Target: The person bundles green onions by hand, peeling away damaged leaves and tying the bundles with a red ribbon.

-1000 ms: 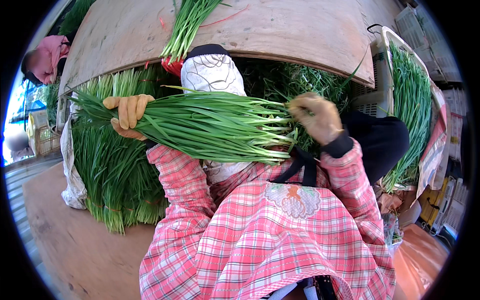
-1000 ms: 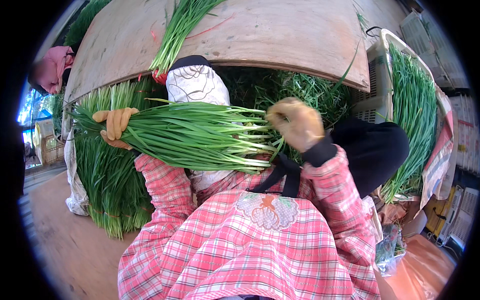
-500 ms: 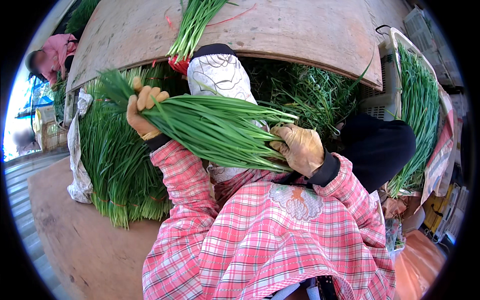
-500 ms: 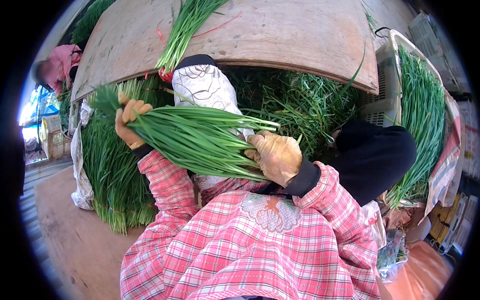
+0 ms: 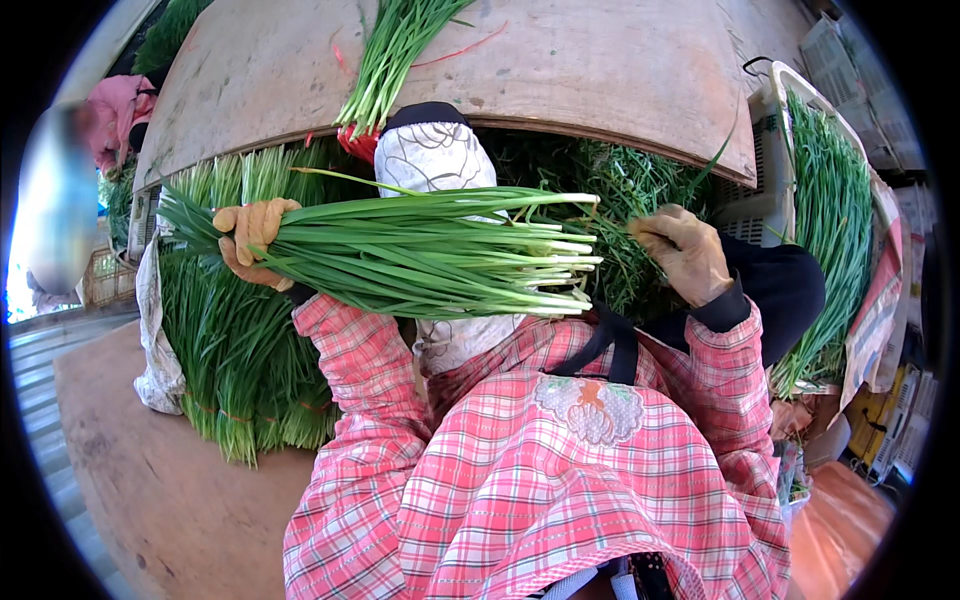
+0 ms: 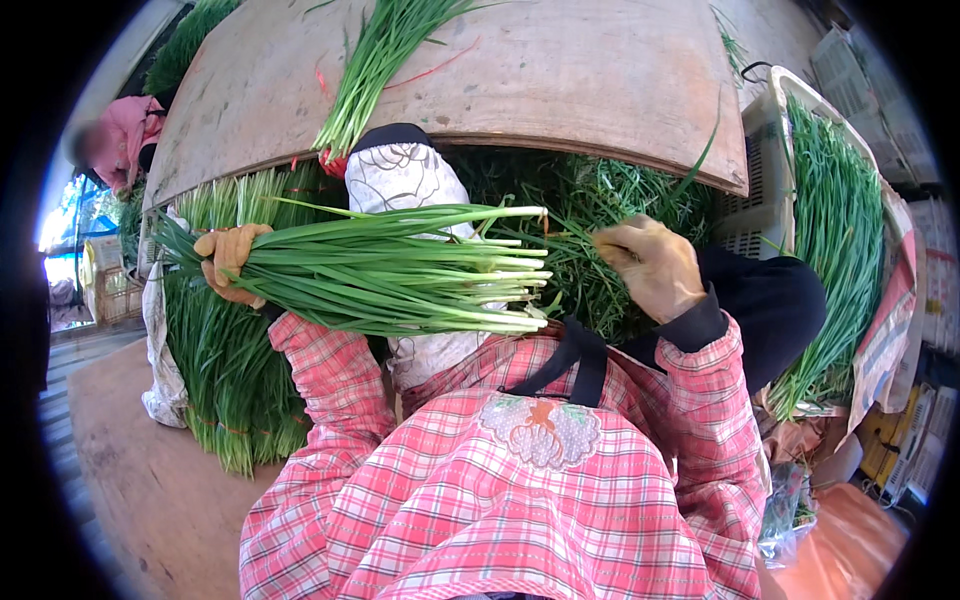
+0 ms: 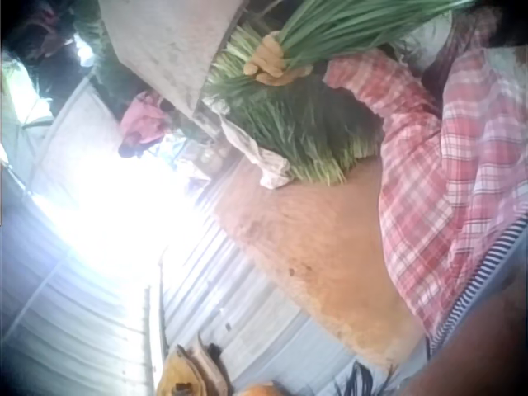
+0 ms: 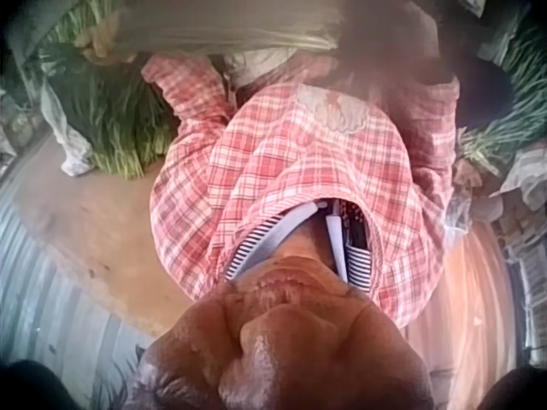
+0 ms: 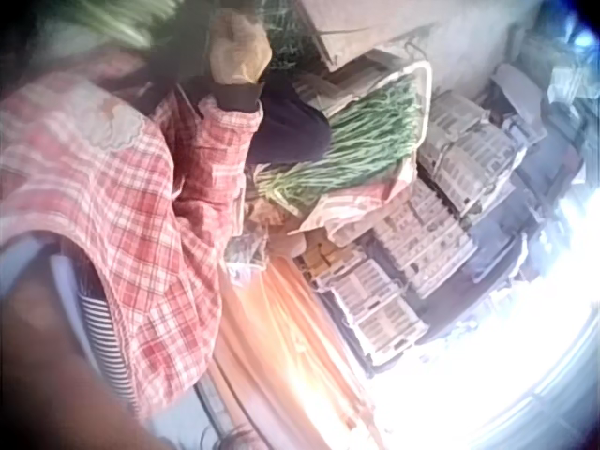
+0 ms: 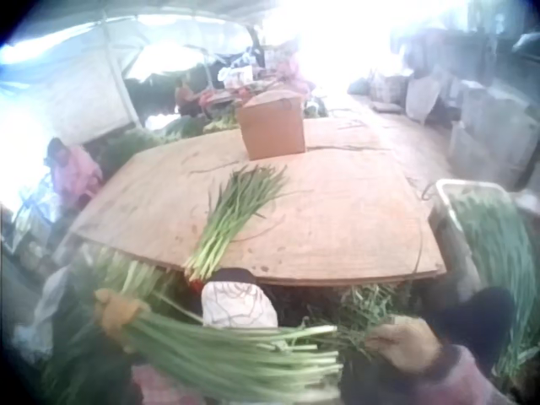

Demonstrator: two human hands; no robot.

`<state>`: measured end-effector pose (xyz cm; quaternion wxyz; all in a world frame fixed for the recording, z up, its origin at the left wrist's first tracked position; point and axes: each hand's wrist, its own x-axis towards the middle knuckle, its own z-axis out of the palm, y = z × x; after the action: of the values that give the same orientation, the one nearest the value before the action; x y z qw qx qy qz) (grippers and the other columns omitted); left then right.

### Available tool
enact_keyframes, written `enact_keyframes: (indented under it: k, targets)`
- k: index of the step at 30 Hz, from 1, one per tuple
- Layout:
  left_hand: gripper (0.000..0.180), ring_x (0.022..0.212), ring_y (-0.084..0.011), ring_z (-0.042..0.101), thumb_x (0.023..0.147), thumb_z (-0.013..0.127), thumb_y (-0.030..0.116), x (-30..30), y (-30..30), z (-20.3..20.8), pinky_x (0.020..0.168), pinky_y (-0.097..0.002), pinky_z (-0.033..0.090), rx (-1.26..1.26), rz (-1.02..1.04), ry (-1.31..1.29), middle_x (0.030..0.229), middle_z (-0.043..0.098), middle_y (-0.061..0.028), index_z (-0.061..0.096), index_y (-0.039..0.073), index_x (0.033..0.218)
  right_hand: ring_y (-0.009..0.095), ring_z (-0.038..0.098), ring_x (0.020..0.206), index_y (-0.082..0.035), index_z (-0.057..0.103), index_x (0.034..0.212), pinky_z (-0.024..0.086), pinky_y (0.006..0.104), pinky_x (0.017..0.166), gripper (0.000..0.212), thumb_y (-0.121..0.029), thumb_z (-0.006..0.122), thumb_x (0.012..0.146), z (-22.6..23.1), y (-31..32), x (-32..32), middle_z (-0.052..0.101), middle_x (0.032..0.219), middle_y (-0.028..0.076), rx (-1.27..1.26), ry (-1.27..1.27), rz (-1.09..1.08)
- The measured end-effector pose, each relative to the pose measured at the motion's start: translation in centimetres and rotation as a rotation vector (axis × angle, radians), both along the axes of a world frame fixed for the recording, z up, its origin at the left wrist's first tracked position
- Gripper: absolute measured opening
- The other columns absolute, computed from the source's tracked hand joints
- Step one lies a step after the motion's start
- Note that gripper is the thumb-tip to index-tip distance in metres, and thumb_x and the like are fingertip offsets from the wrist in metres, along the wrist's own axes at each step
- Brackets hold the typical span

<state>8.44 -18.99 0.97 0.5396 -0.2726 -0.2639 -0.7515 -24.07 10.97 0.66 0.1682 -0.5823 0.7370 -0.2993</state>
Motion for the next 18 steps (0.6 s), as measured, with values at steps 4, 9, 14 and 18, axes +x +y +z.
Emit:
enact_keyframes:
  k: [4, 9, 14, 18]
  targets:
    - [0.012, 0.056, -0.0049, 0.045, 0.089, 0.044, 0.017, -1.2, 0.8, -0.8, 0.061, -0.0218, 0.039, 0.041, 0.016, 0.056, 0.061, 0.053, 0.0073, 0.048, 0.006, 0.090, 0.033, 0.061, 0.081, 0.000, 0.061, 0.100, 0.048, 0.0381, 0.073, 0.028, -0.024, 0.051, 0.090, 1.6, -5.2, 3.6, 0.063, 0.092, 0.019, -0.093, -0.228, 0.203]
    - [0.011, 0.056, -0.0046, 0.045, 0.088, 0.047, 0.016, -1.9, 0.6, -0.3, 0.062, -0.0211, 0.038, -0.006, -0.012, 0.014, 0.061, 0.053, 0.0084, 0.050, 0.006, 0.092, 0.024, 0.063, 0.081, 0.003, 0.061, 0.104, 0.049, 0.0338, 0.075, 0.031, -0.023, 0.056, 0.089, -0.3, -9.8, 6.4, 0.066, 0.092, 0.017, 0.005, -0.717, 0.261]
    - [0.015, 0.056, -0.0053, 0.045, 0.087, 0.048, 0.015, -0.1, -0.2, -1.6, 0.064, -0.0213, 0.039, -0.069, -0.040, -0.051, 0.061, 0.052, 0.0082, 0.051, 0.005, 0.098, 0.014, 0.059, 0.077, 0.005, 0.062, 0.092, 0.048, 0.0292, 0.073, 0.022, -0.016, 0.055, 0.090, 1.1, -8.4, 6.5, 0.066, 0.084, 0.010, 0.026, -0.862, 0.139]
    - [0.014, 0.057, -0.0063, 0.046, 0.086, 0.049, 0.014, 1.4, -0.7, -4.8, 0.066, -0.0218, 0.041, 0.144, -0.041, -0.006, 0.062, 0.053, 0.0072, 0.053, 0.005, 0.096, 0.012, 0.056, 0.065, 0.001, 0.060, 0.087, 0.044, 0.0249, 0.059, 0.025, -0.022, 0.054, 0.091, -0.6, -4.8, 1.2, 0.062, 0.076, 0.006, -0.117, -0.924, 0.125]
